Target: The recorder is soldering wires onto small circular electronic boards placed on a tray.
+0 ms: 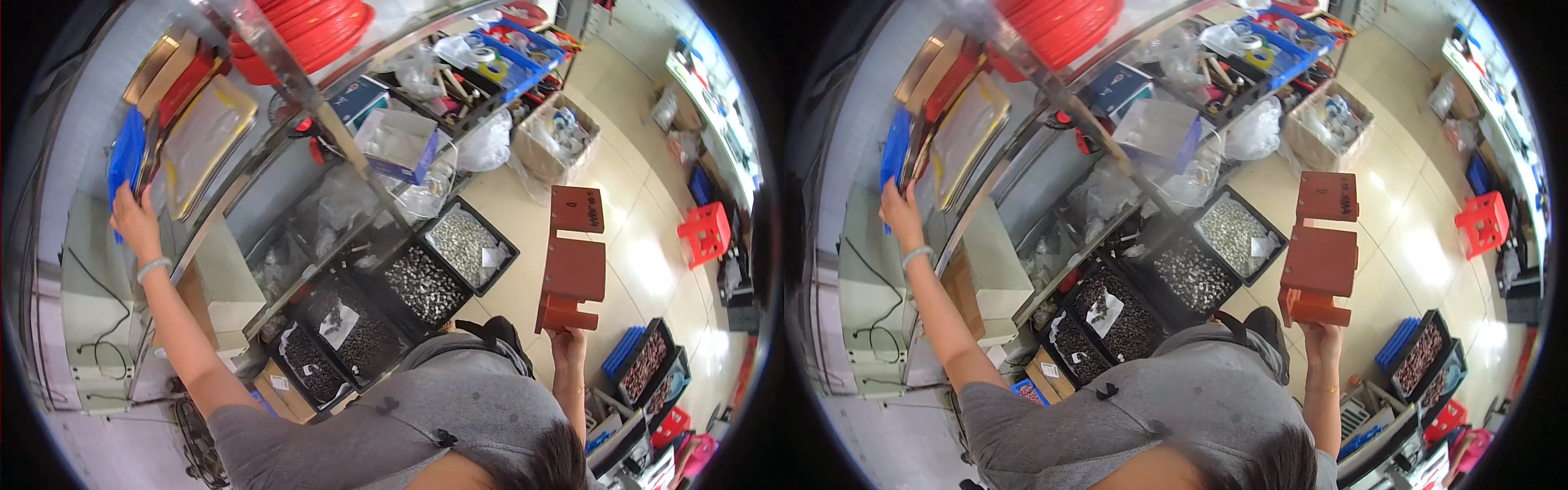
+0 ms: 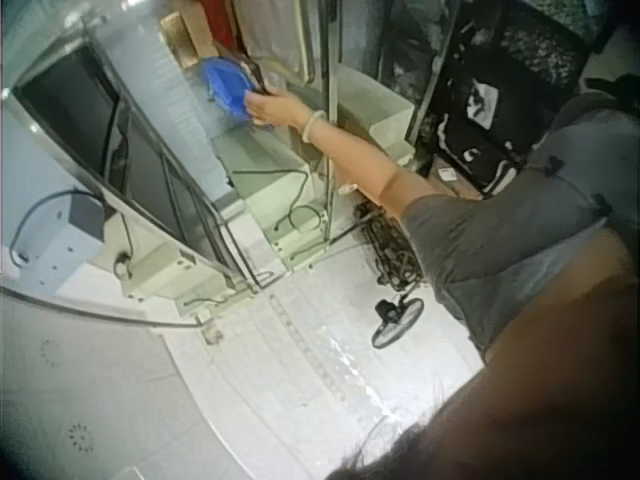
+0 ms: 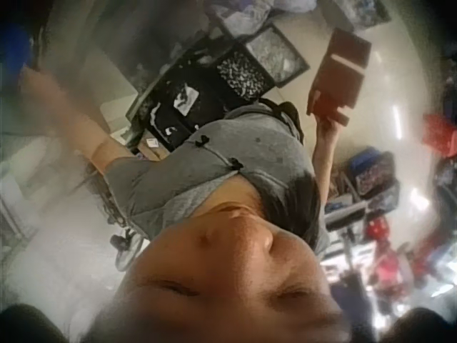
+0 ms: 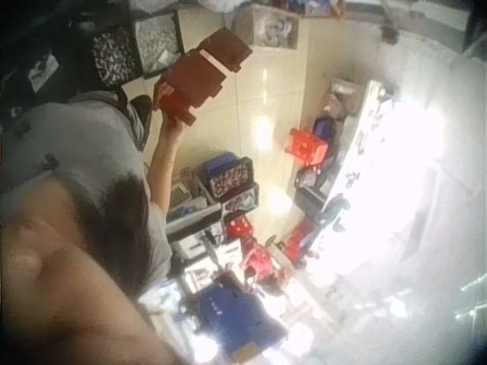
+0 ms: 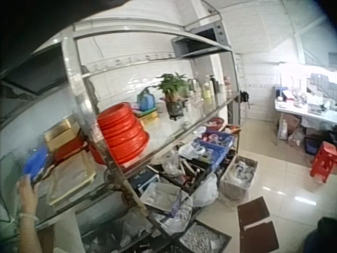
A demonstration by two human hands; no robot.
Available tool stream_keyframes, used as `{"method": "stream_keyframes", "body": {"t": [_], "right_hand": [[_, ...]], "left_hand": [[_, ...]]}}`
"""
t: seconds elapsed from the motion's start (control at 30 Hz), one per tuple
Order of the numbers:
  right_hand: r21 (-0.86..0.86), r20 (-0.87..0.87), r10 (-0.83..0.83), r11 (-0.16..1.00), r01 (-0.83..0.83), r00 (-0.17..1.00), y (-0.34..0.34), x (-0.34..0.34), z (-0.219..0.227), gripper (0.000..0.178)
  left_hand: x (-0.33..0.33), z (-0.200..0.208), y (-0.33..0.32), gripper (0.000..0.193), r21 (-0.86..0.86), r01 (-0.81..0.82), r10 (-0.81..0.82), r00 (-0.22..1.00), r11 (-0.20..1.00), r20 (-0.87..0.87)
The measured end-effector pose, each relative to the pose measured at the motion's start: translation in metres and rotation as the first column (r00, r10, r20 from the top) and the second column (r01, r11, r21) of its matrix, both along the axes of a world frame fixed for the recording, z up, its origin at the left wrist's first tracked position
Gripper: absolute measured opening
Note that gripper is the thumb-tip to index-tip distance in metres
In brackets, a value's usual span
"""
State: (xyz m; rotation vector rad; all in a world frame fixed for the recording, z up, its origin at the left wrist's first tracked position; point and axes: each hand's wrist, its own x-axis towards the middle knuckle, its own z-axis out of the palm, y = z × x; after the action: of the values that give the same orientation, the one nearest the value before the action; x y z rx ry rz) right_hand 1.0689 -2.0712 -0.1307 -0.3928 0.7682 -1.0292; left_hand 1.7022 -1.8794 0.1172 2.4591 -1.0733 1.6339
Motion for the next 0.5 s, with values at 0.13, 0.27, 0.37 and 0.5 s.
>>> {"method": "stream_keyframes", "body": {"t": [0.13,0.27,0.37,0.5], "right_hand": [[-0.005,-0.088,-0.082,0.997,0.082,0.993,-0.010,-0.036,-0.014,0.034],[0.037,-0.159,-0.139,0.988,0.147,0.977,-0.038,-0.077,-0.032,0.033],[0.086,-0.220,-0.160,0.979,0.182,0.962,-0.071,-0.110,-0.041,0.035],[0.086,-0.315,-0.079,0.990,0.112,0.946,-0.136,-0.159,-0.058,0.040]], "left_hand": [[0.024,-0.017,-0.067,0.040,0.171,0.056,-0.037,0.993,0.984,-0.110],[0.039,-0.047,-0.098,0.039,0.146,0.034,-0.004,0.981,0.989,-0.196],[0.074,-0.053,-0.094,0.042,0.136,0.094,-0.045,0.943,0.986,-0.329],[0.031,-0.068,-0.111,0.042,-0.251,0.037,-0.192,0.757,0.967,-0.625]]}}
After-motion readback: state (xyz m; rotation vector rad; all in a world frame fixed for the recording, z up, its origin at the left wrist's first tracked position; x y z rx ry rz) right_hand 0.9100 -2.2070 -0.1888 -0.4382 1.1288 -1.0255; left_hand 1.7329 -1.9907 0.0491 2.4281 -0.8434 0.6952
